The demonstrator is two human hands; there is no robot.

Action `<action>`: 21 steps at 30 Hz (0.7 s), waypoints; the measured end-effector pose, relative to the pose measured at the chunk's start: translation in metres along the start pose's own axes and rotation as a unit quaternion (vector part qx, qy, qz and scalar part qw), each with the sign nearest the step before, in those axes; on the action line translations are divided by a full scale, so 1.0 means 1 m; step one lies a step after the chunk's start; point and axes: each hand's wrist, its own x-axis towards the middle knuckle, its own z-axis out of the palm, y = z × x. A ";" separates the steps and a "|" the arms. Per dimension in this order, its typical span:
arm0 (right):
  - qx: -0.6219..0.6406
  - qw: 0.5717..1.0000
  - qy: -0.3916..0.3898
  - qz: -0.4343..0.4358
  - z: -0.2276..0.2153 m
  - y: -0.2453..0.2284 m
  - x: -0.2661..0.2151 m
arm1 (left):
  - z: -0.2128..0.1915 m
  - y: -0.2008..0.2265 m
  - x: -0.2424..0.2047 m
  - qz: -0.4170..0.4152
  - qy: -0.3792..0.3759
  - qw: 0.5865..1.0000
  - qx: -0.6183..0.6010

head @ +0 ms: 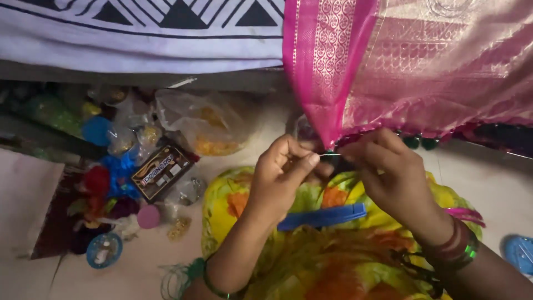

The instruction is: Sewing decorative tassels and beads onto the border of a pink garment using a needle and thread.

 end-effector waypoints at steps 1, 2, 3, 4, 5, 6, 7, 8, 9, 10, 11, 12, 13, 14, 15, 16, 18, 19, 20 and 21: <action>-0.005 0.999 0.013 0.043 0.000 0.001 -0.002 | 0.000 -0.003 -0.002 -0.069 -0.037 0.991 -0.112; -0.005 0.999 0.013 0.044 0.001 0.000 -0.004 | 0.002 -0.009 -0.004 -0.070 -0.037 0.991 -0.112; -0.033 0.999 0.025 0.034 0.002 -0.001 -0.005 | 0.003 -0.014 -0.007 -0.042 -0.044 0.992 -0.113; -0.060 0.997 0.038 0.022 0.003 -0.002 -0.006 | 0.004 -0.018 -0.009 -0.012 -0.052 0.992 -0.113; -0.060 0.997 0.039 0.021 0.002 -0.005 -0.005 | 0.005 -0.016 -0.008 -0.011 -0.053 0.992 -0.112; -0.065 0.998 0.015 -0.002 0.001 -0.009 -0.006 | 0.006 -0.014 -0.008 0.045 -0.038 0.998 -0.017; -0.071 0.997 -0.010 -0.025 0.000 -0.012 -0.006 | 0.007 -0.013 -0.008 0.101 -0.023 0.992 0.078; -0.071 0.997 -0.011 -0.026 -0.003 -0.014 -0.005 | 0.009 -0.009 -0.008 0.101 -0.022 0.992 0.078; -0.094 0.994 0.008 -0.055 -0.005 -0.017 -0.003 | 0.011 -0.005 -0.008 0.122 -0.011 0.985 0.123; -0.118 0.989 0.025 -0.082 -0.007 -0.019 -0.003 | 0.013 -0.001 -0.009 0.142 -0.001 0.976 0.167; -0.117 0.989 0.024 -0.081 -0.008 -0.019 0.000 | 0.013 0.000 -0.011 0.141 0.000 0.976 0.167; -0.115 0.989 0.039 -0.085 -0.008 -0.018 0.002 | 0.014 0.001 -0.013 0.132 -0.009 0.980 0.149; -0.112 0.988 0.053 -0.089 -0.009 -0.018 0.005 | 0.015 0.002 -0.015 0.124 -0.018 0.983 0.131; -0.113 0.988 0.054 -0.091 -0.008 -0.020 0.008 | 0.014 0.000 -0.016 0.126 -0.018 0.983 0.132; -0.068 0.992 0.052 -0.098 -0.006 -0.022 0.011 | 0.012 -0.003 -0.017 0.098 -0.023 0.990 0.102; -0.020 0.993 0.047 -0.107 -0.003 -0.023 0.015 | 0.009 -0.005 -0.019 0.072 -0.025 0.994 0.074; 0.011 0.997 0.033 -0.063 0.003 -0.026 0.016 | 0.006 -0.007 -0.017 0.031 -0.016 0.999 0.019; 0.040 0.999 0.019 -0.015 0.007 -0.027 0.015 | 0.004 -0.008 -0.018 -0.013 -0.011 0.999 -0.037; 0.041 0.999 0.017 -0.015 0.010 -0.025 0.015 | 0.004 -0.007 -0.019 -0.014 -0.008 0.999 -0.038; 0.000 0.997 0.035 -0.065 0.012 -0.023 0.015 | 0.004 -0.005 -0.020 -0.017 0.000 0.997 -0.081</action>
